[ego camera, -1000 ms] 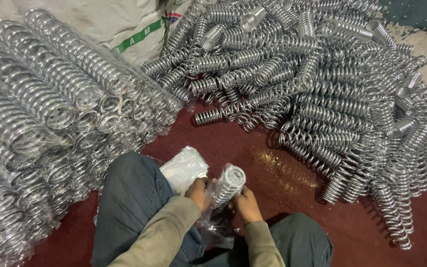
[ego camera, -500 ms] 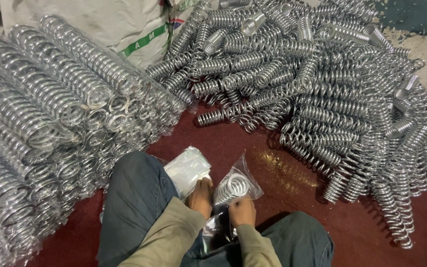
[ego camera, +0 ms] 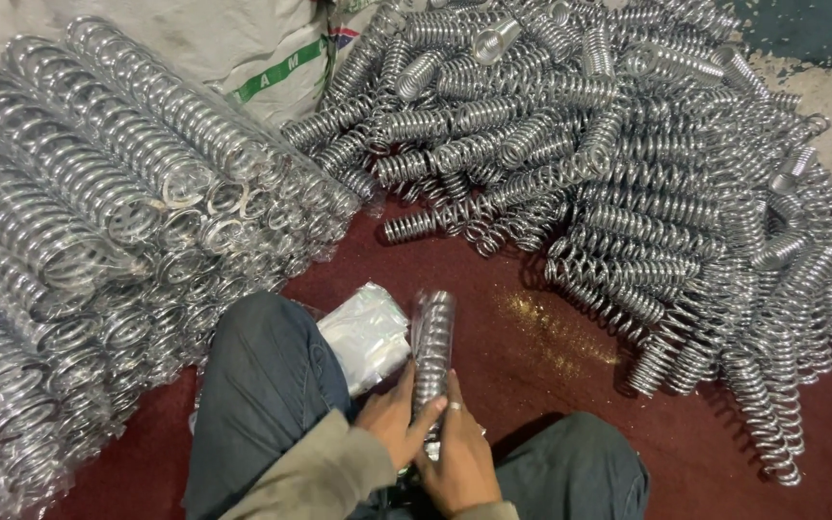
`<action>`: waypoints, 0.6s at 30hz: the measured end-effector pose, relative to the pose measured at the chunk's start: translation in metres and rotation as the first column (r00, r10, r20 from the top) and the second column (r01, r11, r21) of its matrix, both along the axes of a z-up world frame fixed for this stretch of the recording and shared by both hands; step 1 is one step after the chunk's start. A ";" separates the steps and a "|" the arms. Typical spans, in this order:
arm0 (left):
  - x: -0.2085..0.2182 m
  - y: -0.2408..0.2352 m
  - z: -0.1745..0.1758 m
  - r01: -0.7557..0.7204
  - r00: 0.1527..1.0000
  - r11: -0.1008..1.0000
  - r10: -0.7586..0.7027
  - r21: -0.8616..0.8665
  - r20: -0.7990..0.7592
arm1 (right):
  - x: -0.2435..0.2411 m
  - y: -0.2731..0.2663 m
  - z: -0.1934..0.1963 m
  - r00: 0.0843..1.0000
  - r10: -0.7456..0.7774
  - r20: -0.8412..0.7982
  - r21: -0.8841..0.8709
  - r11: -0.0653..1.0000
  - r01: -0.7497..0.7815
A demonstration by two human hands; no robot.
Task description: The person places individual metal springs into a clear plastic bag while sitting on the floor among piles of springs.
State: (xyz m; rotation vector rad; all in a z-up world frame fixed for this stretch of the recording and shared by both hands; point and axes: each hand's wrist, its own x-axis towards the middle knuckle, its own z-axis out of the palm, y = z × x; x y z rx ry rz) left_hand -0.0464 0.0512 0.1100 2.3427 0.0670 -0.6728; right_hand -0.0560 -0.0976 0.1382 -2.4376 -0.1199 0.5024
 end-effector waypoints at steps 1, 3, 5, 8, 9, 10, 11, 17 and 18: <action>-0.020 0.005 0.018 -0.017 0.974 0.979 0.062 -0.203 0.219 | -0.003 -0.005 0.014 0.999 0.040 0.002 0.018 0.999 -0.040; -0.044 0.014 0.041 0.008 0.896 0.922 0.166 -0.387 0.413 | -0.003 -0.006 0.048 0.996 0.085 0.005 0.044 0.995 -0.085; -0.054 0.020 0.052 0.108 0.772 0.916 0.168 -0.387 0.613 | -0.001 0.000 0.092 0.770 -0.093 0.631 0.279 0.953 -0.114; -0.027 0.016 0.065 0.140 0.502 0.954 0.162 -0.265 0.850 | 0.006 0.013 0.110 0.580 0.175 0.796 0.010 0.953 -0.301; -0.018 0.012 0.071 0.139 0.499 0.954 0.166 -0.267 0.851 | -0.001 0.015 0.118 0.577 0.179 0.797 0.006 0.953 -0.304; -0.009 0.012 0.077 0.227 0.539 0.902 0.197 -0.366 0.819 | -0.007 0.020 0.126 0.588 0.148 0.796 0.040 0.955 -0.295; 0.000 0.012 0.083 0.308 0.580 0.832 0.220 -0.461 0.784 | -0.013 0.026 0.133 0.598 0.117 0.793 0.074 0.955 -0.286; -0.033 -0.024 0.066 0.416 0.452 0.791 0.248 -0.449 0.857 | -0.007 -0.031 0.052 0.807 -0.074 0.585 -0.009 0.995 0.098; -0.035 -0.021 0.068 0.413 0.450 0.793 0.249 -0.447 0.858 | -0.007 -0.028 0.055 0.807 -0.072 0.586 -0.008 0.996 0.094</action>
